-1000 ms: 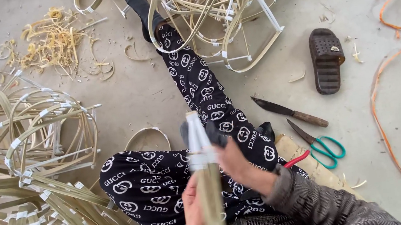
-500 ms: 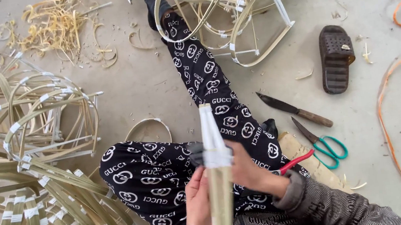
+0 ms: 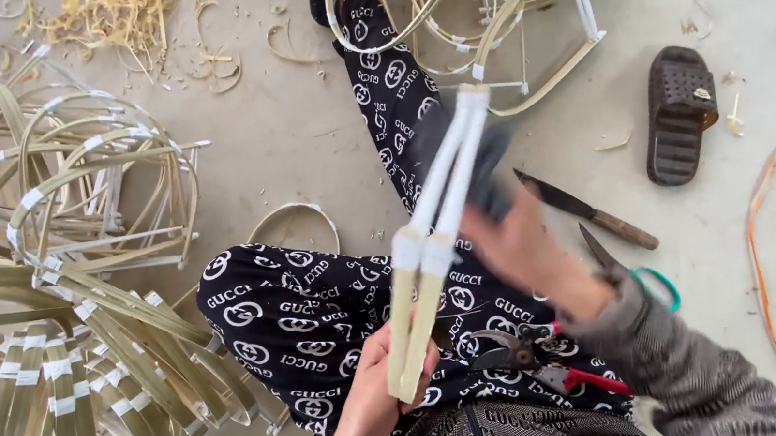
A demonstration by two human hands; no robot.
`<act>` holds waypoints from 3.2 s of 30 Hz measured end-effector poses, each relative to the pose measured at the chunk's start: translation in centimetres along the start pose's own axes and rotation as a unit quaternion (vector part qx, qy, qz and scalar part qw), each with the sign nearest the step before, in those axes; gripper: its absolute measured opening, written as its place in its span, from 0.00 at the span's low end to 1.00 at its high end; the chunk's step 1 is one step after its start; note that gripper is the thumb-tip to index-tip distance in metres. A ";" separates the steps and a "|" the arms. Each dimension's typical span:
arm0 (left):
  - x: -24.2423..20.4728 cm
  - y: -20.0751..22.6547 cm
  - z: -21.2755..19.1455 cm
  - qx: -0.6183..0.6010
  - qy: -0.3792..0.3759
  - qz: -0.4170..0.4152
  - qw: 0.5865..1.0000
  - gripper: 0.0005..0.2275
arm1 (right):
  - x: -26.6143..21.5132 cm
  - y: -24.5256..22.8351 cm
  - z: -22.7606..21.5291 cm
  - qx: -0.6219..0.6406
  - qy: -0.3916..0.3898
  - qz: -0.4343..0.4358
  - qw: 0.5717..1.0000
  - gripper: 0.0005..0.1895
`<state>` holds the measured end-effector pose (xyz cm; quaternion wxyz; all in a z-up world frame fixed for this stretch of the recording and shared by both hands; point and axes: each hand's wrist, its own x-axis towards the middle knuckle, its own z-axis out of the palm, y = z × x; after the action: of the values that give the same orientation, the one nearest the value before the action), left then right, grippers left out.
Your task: Assembling and finishing curved bamboo components for furniture manufacturing using pliers and tape.
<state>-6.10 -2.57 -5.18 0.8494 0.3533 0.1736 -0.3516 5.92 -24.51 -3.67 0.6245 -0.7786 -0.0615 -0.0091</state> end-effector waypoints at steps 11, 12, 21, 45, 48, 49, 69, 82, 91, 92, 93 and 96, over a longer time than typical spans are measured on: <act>-0.1 -1.5 2.6 0.048 -0.016 0.071 0.996 0.16 | 3.1 0.3 -0.2 -0.041 0.065 -0.050 0.996 0.09; 0.0 -1.1 2.8 0.050 -0.016 0.075 0.996 0.16 | 3.5 0.7 -0.5 -0.040 0.064 -0.053 0.996 0.09; 3.6 4.4 1.9 -0.127 -0.061 0.091 0.986 0.18 | 0.4 0.9 0.4 0.022 -0.075 -0.005 0.997 0.12; 2.1 0.7 3.1 0.116 -0.015 0.510 0.852 0.13 | -3.0 5.2 8.3 0.288 -0.037 0.195 0.937 0.14; 2.5 1.1 2.7 0.119 -0.009 0.503 0.856 0.13 | -2.5 3.9 7.3 0.161 -0.044 0.179 0.970 0.13; 2.5 1.2 2.5 0.124 -0.007 0.513 0.849 0.14 | -2.3 2.2 7.2 0.177 -0.048 0.213 0.960 0.12; 2.2 0.4 3.8 0.144 0.010 0.498 0.855 0.09 | -1.5 4.1 6.3 0.155 0.010 0.100 0.983 0.16; 2.1 0.7 4.0 0.084 0.033 0.446 0.890 0.07 | -1.7 7.9 6.0 -0.019 -0.012 -0.010 1.000 0.15; 1.2 2.2 2.8 0.008 0.057 0.462 0.885 0.07 | -1.0 6.2 2.9 -0.066 -0.091 0.021 0.993 0.09; 1.1 2.2 2.6 0.007 0.048 0.469 0.882 0.07 | -1.2 5.1 2.4 -0.001 -0.075 0.030 0.997 0.12; 1.1 2.3 3.0 0.006 0.049 0.470 0.881 0.07 | -1.3 4.7 2.2 -0.002 -0.076 0.029 0.997 0.12; 0.8 2.4 4.0 0.004 0.030 0.467 0.884 0.08 | -2.3 4.5 1.4 0.076 -0.056 0.037 0.995 0.10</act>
<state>-3.66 -4.63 -1.75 0.9083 0.4069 0.0128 0.0960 4.03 -24.27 -8.52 0.6775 -0.7297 -0.0683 0.0621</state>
